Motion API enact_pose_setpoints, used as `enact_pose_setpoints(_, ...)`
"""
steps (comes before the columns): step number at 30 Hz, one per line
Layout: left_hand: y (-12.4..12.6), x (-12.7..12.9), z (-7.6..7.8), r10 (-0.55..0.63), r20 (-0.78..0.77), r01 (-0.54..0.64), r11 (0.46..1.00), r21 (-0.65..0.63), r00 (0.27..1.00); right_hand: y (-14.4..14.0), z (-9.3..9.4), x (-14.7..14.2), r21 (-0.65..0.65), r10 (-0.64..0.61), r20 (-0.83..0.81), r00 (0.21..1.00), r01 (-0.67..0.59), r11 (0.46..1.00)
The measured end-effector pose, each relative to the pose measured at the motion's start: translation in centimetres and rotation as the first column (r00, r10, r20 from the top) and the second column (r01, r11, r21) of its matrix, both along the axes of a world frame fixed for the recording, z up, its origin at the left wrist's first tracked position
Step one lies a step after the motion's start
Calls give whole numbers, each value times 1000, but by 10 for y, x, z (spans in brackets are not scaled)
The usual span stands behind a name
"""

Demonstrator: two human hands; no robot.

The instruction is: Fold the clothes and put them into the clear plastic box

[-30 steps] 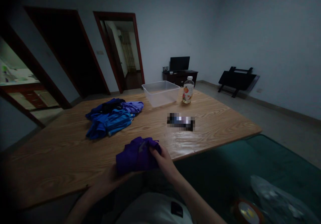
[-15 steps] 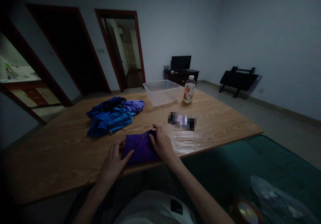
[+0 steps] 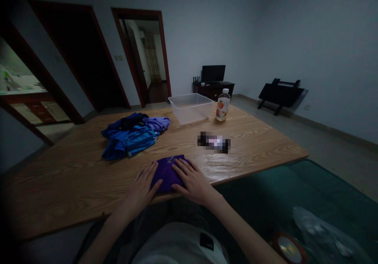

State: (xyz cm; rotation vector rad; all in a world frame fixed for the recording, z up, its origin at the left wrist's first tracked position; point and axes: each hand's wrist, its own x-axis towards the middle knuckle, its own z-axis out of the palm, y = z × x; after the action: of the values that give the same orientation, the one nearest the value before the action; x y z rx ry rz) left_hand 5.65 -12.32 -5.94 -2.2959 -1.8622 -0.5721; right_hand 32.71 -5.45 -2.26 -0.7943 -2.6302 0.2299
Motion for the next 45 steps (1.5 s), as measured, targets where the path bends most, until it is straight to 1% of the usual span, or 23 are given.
enact_pose_setpoints(4,-5,-3,1,-5,3,5,999,-32,1000,-3,0,1,-15,9,27,1000,-8,1000)
enact_pose_setpoints(8,-10,0,8,16,-17,-17,997,-78,1000,-5,4,2,-43,12,19,1000,-12,999)
enact_pose_setpoints(10,-12,2,17,26,-27,-28,996,-84,999,-1,11,3,-73,35,36,999,-32,997)
enact_pose_setpoints(12,-11,5,30,14,-33,-17,995,-97,999,5,19,2,-88,50,52,997,-45,995)
enact_pose_setpoints(14,-5,7,43,-56,-25,52,987,-150,998,14,23,-1,-82,74,53,996,-69,994)
enact_pose_setpoints(16,2,9,52,-140,4,137,963,-233,990,21,22,-5,-73,116,45,992,-113,991)
enact_pose_setpoints(18,8,9,53,-174,44,179,940,-289,984,24,17,-9,-67,140,44,989,-137,988)
enact_pose_setpoints(21,9,7,46,-141,86,160,947,-280,986,23,11,-11,-57,96,53,994,-93,994)
enact_pose_setpoints(24,5,2,44,-123,109,150,945,-292,986,19,13,-10,-53,65,50,997,-63,997)
enact_pose_setpoints(26,4,0,50,-134,129,171,924,-343,983,18,18,-11,-48,71,58,996,-69,996)
enact_pose_setpoints(29,7,-2,66,-136,157,190,894,-406,978,20,26,-12,-34,85,81,993,-83,996)
enact_pose_setpoints(32,9,0,78,-135,156,188,892,-411,979,21,32,-13,-24,87,91,992,-85,996)
enact_pose_setpoints(34,7,2,81,-150,159,202,898,-392,976,20,35,-13,-20,83,103,991,-81,996)
enact_pose_setpoints(37,1,7,80,-155,167,205,915,-348,974,17,37,-13,-34,90,125,988,-87,996)
enact_pose_setpoints(39,-4,8,79,-146,172,196,924,-327,974,16,37,-11,-60,99,116,988,-92,994)
enact_pose_setpoints(41,-6,5,80,-143,212,208,922,-328,967,17,37,-7,-111,101,72,992,-93,990)
enact_pose_setpoints(43,-5,-1,83,-145,311,253,905,-341,939,18,38,-1,-200,94,-21,995,-96,975)
enact_pose_setpoints(45,2,-9,88,-129,452,306,888,-343,883,21,40,5,-319,71,-171,983,-123,940)
